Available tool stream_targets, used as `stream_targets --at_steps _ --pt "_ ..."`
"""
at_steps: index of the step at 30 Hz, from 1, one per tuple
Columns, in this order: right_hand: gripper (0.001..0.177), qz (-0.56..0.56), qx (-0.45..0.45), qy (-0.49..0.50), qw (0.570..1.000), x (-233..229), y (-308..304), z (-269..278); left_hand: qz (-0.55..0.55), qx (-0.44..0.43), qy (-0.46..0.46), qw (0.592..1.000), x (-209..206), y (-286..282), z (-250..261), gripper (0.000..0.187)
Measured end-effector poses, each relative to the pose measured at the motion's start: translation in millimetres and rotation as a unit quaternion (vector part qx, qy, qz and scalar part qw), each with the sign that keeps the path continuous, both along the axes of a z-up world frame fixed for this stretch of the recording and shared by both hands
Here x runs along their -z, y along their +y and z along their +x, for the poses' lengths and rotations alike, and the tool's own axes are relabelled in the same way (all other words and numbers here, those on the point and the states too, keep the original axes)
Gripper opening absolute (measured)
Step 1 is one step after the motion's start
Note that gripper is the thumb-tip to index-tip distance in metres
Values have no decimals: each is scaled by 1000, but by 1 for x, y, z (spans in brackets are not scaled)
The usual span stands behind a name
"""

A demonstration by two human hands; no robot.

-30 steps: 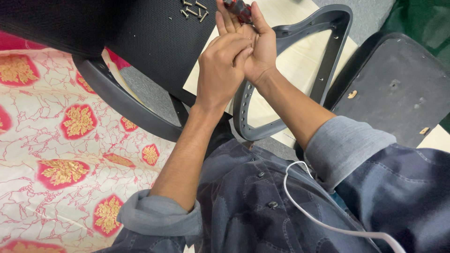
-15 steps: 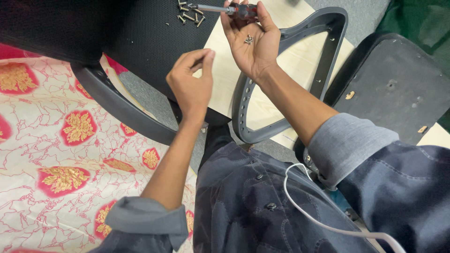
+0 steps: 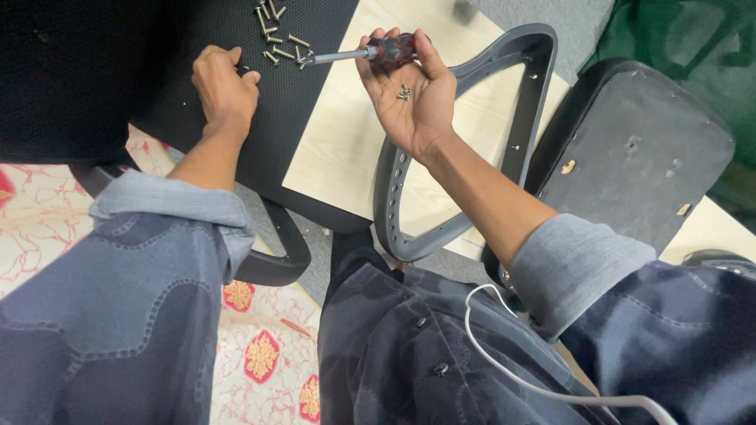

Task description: The person uses a screwdriver to attach a black plastic frame to a chair seat base. They pick up screws, align the frame, and tighten multiple screws to secure the frame to the seat.

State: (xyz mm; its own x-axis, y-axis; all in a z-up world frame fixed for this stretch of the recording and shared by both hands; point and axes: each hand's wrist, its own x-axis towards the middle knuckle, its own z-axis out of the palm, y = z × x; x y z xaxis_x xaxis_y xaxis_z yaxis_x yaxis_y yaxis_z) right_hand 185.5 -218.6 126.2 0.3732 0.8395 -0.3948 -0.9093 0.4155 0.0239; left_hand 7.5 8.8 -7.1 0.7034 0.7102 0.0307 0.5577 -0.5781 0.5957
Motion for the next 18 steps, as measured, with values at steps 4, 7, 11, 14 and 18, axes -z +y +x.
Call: stream_targets --at_steps 4,7,11,14,18 --pt "31 8 7 -28 1000 0 -1 1 -3 53 53 997 -7 13 2 30" --pt "31 5 13 -36 999 1 1 2 -43 54 74 995 -14 18 8 22" --pt "30 11 9 -25 1000 1 5 4 -55 67 72 994 -17 14 15 11" --pt "29 15 8 -22 1000 0 7 7 3 74 25 997 -17 12 19 4" --pt "29 -3 11 -27 1000 -4 7 5 -43 84 29 995 -14 12 25 7"
